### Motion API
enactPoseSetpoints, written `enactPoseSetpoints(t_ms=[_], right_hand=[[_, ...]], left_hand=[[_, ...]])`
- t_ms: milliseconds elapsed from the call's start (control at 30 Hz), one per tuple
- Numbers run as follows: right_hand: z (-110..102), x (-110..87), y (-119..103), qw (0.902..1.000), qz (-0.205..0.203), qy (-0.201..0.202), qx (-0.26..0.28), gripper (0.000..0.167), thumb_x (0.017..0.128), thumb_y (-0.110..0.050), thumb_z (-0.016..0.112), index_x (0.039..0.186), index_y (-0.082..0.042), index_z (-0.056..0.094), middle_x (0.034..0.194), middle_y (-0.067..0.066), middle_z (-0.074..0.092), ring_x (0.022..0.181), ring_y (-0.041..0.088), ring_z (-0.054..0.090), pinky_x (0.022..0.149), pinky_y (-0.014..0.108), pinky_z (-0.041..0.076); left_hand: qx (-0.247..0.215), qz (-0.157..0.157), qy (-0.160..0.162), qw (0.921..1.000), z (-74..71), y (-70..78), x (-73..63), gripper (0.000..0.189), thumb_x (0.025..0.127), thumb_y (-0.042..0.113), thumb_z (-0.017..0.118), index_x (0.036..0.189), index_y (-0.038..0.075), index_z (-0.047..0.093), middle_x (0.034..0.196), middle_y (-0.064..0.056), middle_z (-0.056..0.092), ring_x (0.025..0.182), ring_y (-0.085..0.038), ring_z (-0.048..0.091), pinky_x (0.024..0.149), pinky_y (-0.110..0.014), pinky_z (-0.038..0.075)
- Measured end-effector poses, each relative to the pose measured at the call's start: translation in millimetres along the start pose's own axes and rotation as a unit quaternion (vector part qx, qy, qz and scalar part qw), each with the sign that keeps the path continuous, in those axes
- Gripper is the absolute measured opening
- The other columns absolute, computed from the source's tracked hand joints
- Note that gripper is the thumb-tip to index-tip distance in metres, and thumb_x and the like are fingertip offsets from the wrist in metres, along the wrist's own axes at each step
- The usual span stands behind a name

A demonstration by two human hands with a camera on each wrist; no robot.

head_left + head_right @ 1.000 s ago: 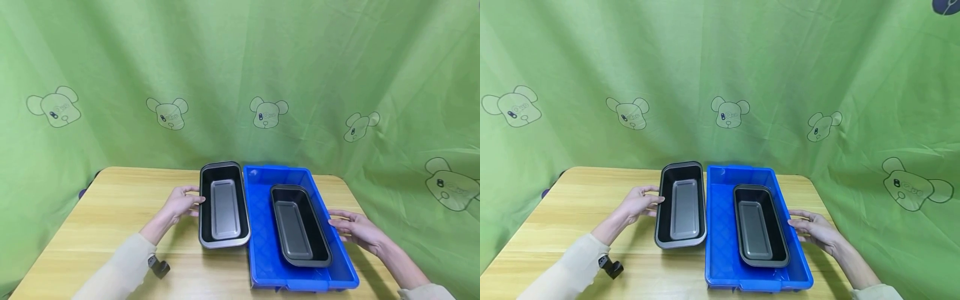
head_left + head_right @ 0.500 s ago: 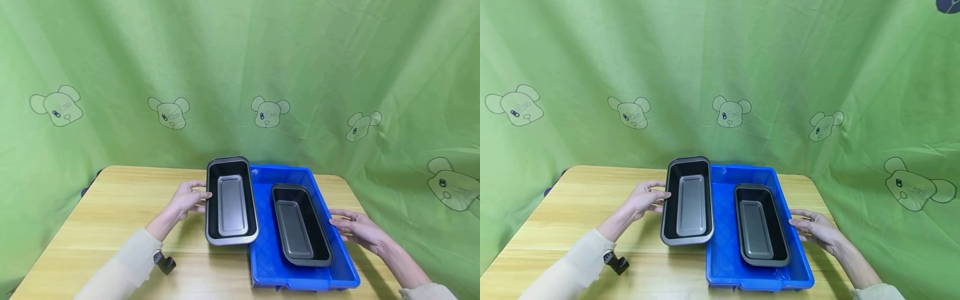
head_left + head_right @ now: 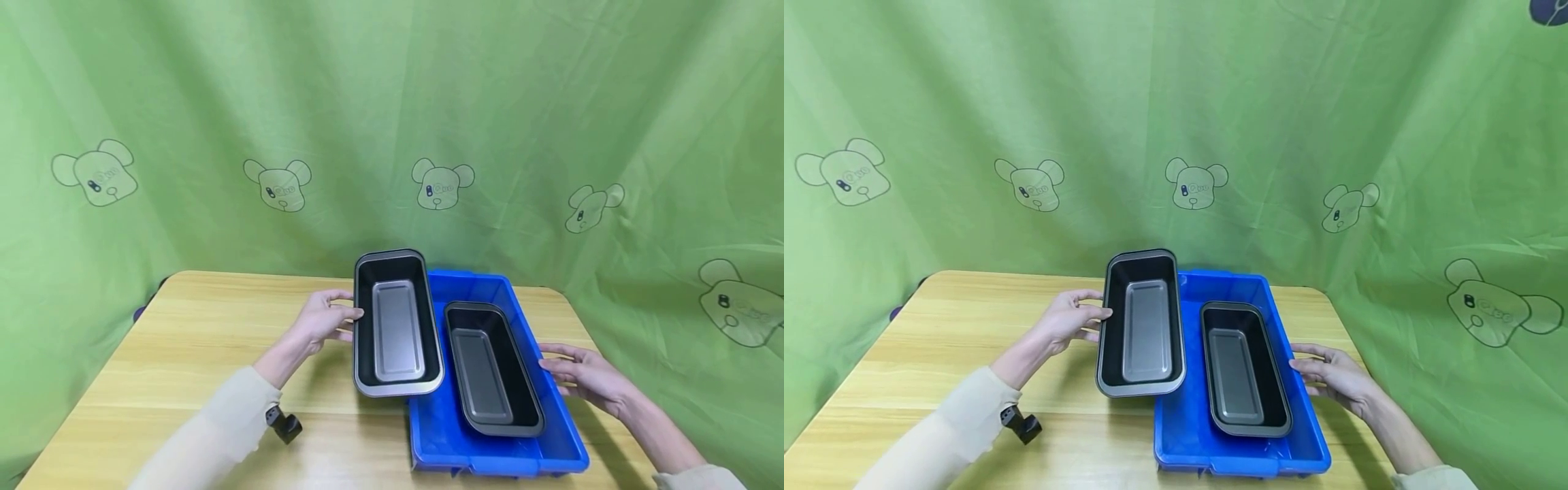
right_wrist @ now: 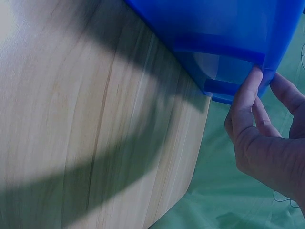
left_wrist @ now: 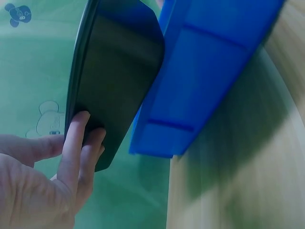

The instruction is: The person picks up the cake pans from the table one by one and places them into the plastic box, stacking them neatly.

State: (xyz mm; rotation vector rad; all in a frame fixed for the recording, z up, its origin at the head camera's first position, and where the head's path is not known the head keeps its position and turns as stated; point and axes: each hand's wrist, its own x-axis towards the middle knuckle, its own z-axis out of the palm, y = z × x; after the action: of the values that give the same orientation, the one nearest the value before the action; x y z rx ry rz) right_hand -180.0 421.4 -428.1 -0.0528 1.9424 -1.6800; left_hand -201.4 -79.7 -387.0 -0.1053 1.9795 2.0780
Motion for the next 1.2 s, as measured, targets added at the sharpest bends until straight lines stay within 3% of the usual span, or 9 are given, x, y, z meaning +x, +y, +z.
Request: enactPoseSetpoints(t_ms=[600,1000,1200], right_hand=[[0.7,-0.2,-0.7,0.9999,0.007,0.008,-0.008,0.025,0.11,-0.016,0.055,0.127,-0.034,0.062,0.116,-0.008,0.078,0.106,0.01,0.075,0.093,0.031,0.067],[-1.3,1.7,1.0,0.9999,0.008,0.012,-0.001,0.025,0.111,-0.015,0.053,0.128,-0.031,0.061,0.115,-0.008,0.078,0.106,0.011,0.076,0.093,0.031,0.067],[-0.6,2.0,0.5,1.0,0.004,0.006,0.001,0.025,0.111,-0.015,0.053,0.127,-0.031,0.062,0.114,-0.007,0.078,0.104,0.01,0.076,0.091,0.031,0.067]], left_hand=[[-0.029,-0.003,-0.027,0.9992,54.2,-0.5,11.9,0.044,0.093,-0.007,0.07,0.136,-0.006,0.06,0.111,-0.031,0.076,0.071,-0.021,0.076,0.061,-0.03,0.069],[-0.015,-0.007,-0.041,0.999,85.4,-3.7,21.4,0.047,0.092,-0.008,0.07,0.138,-0.006,0.059,0.111,-0.035,0.074,0.07,-0.023,0.076,0.056,-0.026,0.066],[-0.019,-0.012,-0.04,0.999,102.4,-8.3,26.7,0.045,0.092,-0.007,0.07,0.135,-0.006,0.058,0.113,-0.032,0.075,0.078,-0.028,0.078,0.062,-0.033,0.069]])
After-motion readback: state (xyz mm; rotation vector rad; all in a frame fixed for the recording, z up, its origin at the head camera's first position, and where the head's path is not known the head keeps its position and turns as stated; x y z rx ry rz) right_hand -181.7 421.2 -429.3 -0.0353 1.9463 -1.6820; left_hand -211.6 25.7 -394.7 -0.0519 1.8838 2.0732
